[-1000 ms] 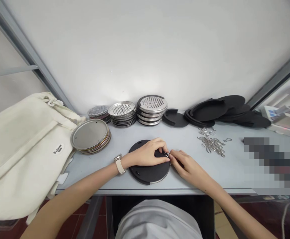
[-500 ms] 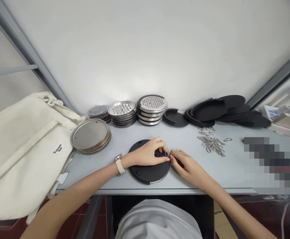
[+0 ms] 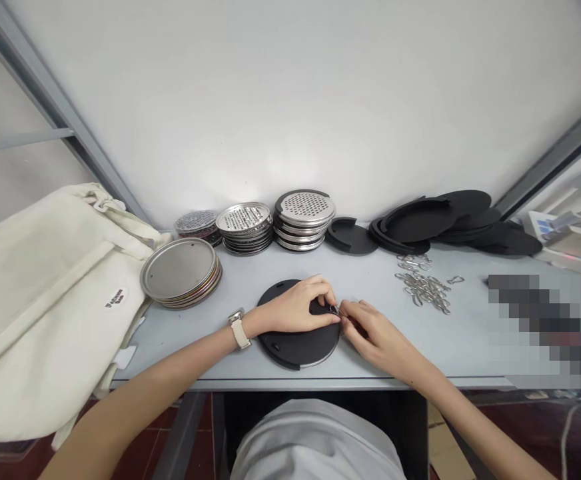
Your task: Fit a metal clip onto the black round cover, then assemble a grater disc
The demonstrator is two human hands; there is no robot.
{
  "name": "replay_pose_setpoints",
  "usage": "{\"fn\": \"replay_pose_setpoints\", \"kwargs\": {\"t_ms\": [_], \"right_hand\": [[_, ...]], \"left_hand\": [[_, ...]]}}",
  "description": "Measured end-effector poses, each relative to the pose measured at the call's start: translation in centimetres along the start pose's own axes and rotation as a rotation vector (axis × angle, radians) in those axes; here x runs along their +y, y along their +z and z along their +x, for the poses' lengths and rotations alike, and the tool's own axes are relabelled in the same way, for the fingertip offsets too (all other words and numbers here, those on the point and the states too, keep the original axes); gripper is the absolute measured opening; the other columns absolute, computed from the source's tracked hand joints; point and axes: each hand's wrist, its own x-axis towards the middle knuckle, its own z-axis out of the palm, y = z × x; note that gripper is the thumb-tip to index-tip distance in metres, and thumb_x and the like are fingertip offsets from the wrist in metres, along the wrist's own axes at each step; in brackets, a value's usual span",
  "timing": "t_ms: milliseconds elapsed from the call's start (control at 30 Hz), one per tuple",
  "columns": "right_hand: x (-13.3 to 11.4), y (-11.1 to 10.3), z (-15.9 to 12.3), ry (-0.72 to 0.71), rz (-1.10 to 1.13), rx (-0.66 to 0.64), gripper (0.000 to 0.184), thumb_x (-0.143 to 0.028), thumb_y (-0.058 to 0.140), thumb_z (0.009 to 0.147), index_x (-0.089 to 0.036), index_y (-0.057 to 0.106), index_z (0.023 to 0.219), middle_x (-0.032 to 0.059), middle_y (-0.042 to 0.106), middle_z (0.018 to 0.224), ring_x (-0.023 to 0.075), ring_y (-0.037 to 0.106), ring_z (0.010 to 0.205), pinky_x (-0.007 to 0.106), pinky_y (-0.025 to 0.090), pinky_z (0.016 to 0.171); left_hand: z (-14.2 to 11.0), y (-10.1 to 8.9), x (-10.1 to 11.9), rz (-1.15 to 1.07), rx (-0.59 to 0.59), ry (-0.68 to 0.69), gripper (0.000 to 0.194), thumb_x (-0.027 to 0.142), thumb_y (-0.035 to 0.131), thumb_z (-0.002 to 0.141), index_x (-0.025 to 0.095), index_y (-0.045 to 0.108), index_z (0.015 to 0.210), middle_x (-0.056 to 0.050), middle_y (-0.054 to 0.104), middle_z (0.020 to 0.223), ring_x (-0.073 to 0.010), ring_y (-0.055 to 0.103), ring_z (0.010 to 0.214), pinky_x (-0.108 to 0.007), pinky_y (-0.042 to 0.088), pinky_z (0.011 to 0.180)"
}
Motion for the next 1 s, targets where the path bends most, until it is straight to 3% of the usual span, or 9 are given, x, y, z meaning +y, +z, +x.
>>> {"fn": "replay_pose_setpoints", "kwargs": {"t_ms": [533,1000], "right_hand": [[0.21,0.02,-0.11,0.014,0.023,-0.016,0.021,-0.013,0.035,0.091,-0.022,0.041,0.074,0.001,0.055,0.071,0.018,0.048,0.067,0.031,0.04,0.065],[0.09,0.11,-0.02,0.03,-0.029,-0.019,0.024,-0.021,0.034,0.096,-0.023,0.038,0.072,-0.0009,0.048,0.064,0.0182,0.047,0.064,0.03,0.039,0.061]], "left_hand": [[-0.06,0.03,0.03,0.025,-0.001,-0.005,0.014,0.025,0.065,0.08,0.018,0.055,0.088,-0.003,0.053,0.094,-0.0137,0.053,0.083,-0.028,0.045,0.078],[0.2,0.09,-0.26,-0.012,0.044,-0.008,0.005,0.021,0.056,0.086,0.017,0.058,0.085,-0.003,0.053,0.091,-0.013,0.054,0.082,-0.027,0.045,0.08]]}}
